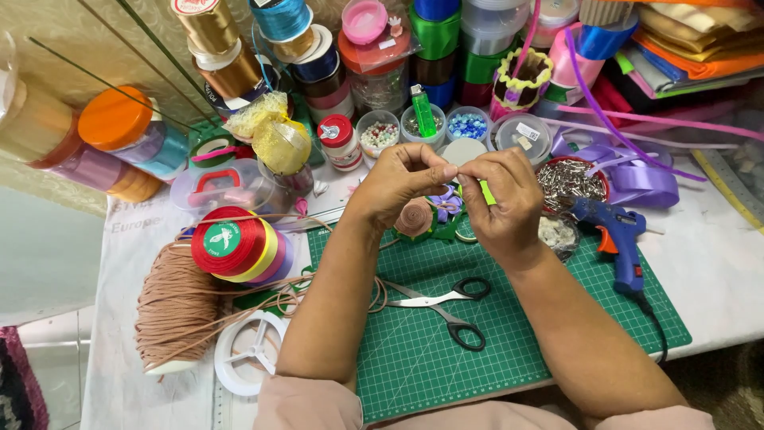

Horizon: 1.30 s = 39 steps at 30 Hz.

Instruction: Assembling a decorative miniature hat using twine, ribbons, and a hot glue gun on a craft table.

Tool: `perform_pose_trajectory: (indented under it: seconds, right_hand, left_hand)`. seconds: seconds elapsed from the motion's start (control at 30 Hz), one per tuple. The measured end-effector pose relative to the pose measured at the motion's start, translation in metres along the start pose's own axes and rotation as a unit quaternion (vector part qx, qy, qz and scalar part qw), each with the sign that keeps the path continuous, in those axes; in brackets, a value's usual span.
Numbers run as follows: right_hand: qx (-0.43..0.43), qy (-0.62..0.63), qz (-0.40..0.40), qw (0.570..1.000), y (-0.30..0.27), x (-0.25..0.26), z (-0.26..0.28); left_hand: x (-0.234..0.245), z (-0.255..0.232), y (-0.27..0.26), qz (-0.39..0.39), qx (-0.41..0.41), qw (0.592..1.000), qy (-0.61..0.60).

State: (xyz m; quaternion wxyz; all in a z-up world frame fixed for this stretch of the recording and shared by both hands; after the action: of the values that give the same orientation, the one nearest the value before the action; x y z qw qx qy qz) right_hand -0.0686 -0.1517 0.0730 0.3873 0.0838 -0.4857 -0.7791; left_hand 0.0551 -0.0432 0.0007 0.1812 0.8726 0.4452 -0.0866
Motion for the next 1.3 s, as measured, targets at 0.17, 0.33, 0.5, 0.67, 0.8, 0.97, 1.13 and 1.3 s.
perform_pose_trajectory:
  seconds: [0.17,0.33,0.5,0.67,0.8,0.97,1.13,1.3]
  right_hand:
    - [0.032,-0.037,-0.008,0.999,-0.007,-0.005,-0.006]
    - [0.013,-0.058,-0.030,0.998,-0.009,0.004,-0.030]
    - [-0.133,0.082,0.001,0.988,-0.023,0.001,-0.068]
    - [-0.116,0.133,0.019,0.984,-0.003,-0.003,-0.029]
    - [-0.142,0.192,0.042,0.970,-0.001,-0.007,-0.025]
    - [-0.266,0.361,0.095,0.889,-0.018,-0.023,-0.054]
    - [-0.315,0.385,0.122,0.859,-0.017,-0.030,-0.045]
    - [-0.361,0.339,0.096,0.864,-0.026,-0.031,-0.070]
  left_hand:
    - [0.001,0.008,0.001,0.006,0.018,1.000,-0.013]
    - [-0.007,0.009,-0.005,0.022,0.036,0.999,-0.015]
    - [-0.006,0.011,-0.003,0.021,0.042,0.999,-0.025]
    - [-0.001,0.009,-0.001,0.019,0.035,0.999,-0.027]
    - [0.005,0.012,0.002,0.020,0.029,0.999,-0.029]
    - [-0.002,0.013,-0.003,0.055,0.033,0.998,-0.027]
    - [-0.004,0.010,-0.002,0.072,0.021,0.997,0.003]
    - [-0.025,-0.043,-0.006,0.111,-0.080,0.979,0.149]
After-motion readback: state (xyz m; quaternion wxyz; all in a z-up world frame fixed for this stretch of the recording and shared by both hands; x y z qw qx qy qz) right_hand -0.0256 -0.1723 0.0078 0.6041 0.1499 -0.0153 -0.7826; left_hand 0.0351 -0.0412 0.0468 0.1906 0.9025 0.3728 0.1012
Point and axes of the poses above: each hand's wrist, its own y-axis towards the middle knuckle, its own x-axis out of the back of the hand, z = x × y, the point moved 7 cm from there along y, towards the middle knuckle, and after that the axes turned 14 degrees about -x, right-handed, at the moved point
